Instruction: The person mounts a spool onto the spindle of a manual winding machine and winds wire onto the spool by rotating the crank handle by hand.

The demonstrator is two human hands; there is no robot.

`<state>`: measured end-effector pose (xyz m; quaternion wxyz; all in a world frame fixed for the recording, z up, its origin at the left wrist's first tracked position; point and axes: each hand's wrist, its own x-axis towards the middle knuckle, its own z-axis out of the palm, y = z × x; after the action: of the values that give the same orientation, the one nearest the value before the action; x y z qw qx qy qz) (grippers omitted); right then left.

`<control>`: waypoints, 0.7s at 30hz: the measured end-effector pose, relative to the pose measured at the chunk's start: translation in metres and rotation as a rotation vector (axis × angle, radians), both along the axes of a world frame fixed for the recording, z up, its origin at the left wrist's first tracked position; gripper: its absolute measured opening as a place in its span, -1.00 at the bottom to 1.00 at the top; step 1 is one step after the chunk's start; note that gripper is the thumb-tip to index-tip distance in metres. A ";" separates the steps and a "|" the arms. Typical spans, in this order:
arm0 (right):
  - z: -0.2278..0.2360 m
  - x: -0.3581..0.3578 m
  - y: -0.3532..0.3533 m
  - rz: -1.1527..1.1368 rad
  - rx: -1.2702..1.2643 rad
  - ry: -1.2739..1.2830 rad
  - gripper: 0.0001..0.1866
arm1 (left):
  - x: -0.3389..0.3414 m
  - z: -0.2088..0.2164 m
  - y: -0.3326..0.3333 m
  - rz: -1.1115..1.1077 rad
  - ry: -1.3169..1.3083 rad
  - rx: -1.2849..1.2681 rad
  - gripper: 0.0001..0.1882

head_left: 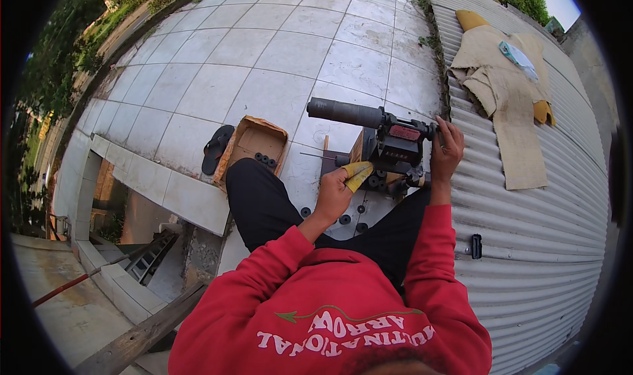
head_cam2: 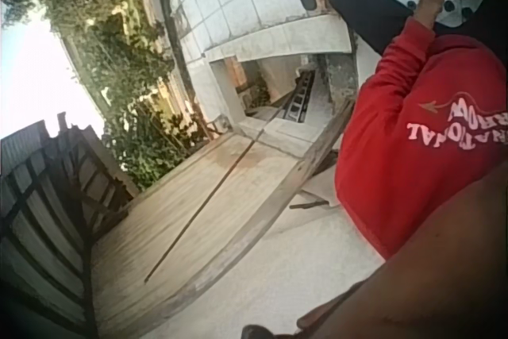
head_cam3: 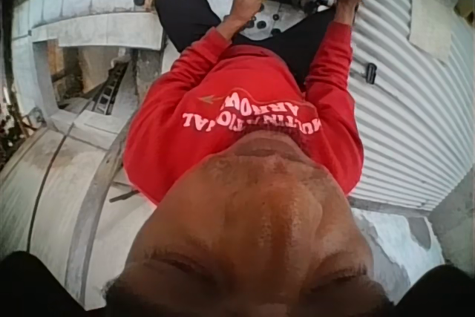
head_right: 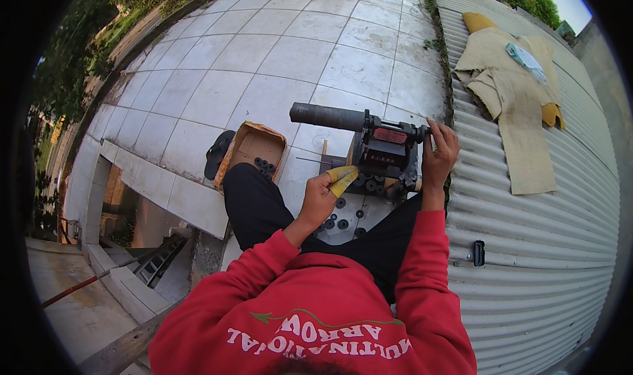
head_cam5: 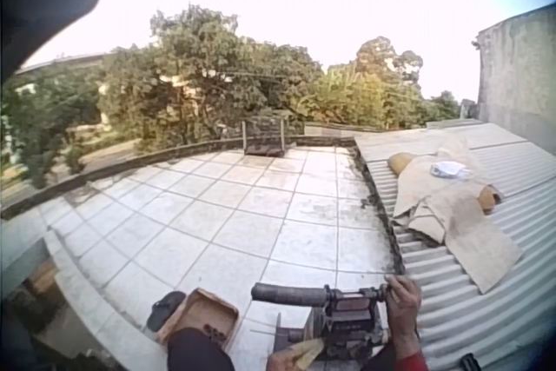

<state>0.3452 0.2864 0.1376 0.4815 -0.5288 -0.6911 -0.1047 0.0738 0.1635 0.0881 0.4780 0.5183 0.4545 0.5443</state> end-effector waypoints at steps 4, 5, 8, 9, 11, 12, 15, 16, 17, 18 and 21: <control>-0.017 0.004 0.020 0.033 -0.074 0.012 -0.54 | 0.001 0.001 0.000 0.000 0.004 0.015 -0.71; -0.024 0.005 0.022 0.034 -0.072 0.013 -0.54 | 0.002 0.002 0.000 0.001 -0.003 0.016 -0.71; -0.038 0.002 0.019 0.006 -0.075 -0.001 -0.53 | 0.001 0.004 -0.002 0.009 -0.012 0.011 -0.71; -0.043 0.003 0.018 0.019 -0.099 0.012 -0.54 | 0.001 0.004 -0.002 0.011 -0.018 0.009 -0.72; -0.053 0.004 0.013 0.031 -0.125 0.024 -0.55 | 0.001 0.003 -0.001 0.008 -0.010 0.009 -0.72; -0.065 0.010 0.012 0.009 -0.138 0.020 -0.57 | 0.002 0.003 0.000 0.002 -0.003 0.013 -0.72; -0.085 0.012 -0.004 -0.011 -0.167 0.029 -0.59 | 0.002 0.004 0.001 0.015 -0.006 0.026 -0.72; -0.088 0.010 -0.014 -0.016 -0.183 0.040 -0.60 | 0.002 0.004 0.001 0.017 -0.007 0.023 -0.72; -0.091 0.009 -0.025 -0.015 -0.185 0.038 -0.60 | 0.002 0.004 0.001 0.019 -0.009 0.019 -0.72; -0.090 0.006 -0.037 -0.020 -0.166 0.055 -0.61 | 0.001 0.004 0.001 0.020 -0.010 0.016 -0.72; -0.082 0.000 -0.065 -0.022 -0.136 0.076 -0.59 | -0.002 0.002 0.002 0.014 0.024 -0.001 -0.71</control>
<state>0.3448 0.2216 0.0559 0.4691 -0.5712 -0.6722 -0.0426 0.0716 0.1653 0.0905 0.4688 0.5213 0.4642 0.5412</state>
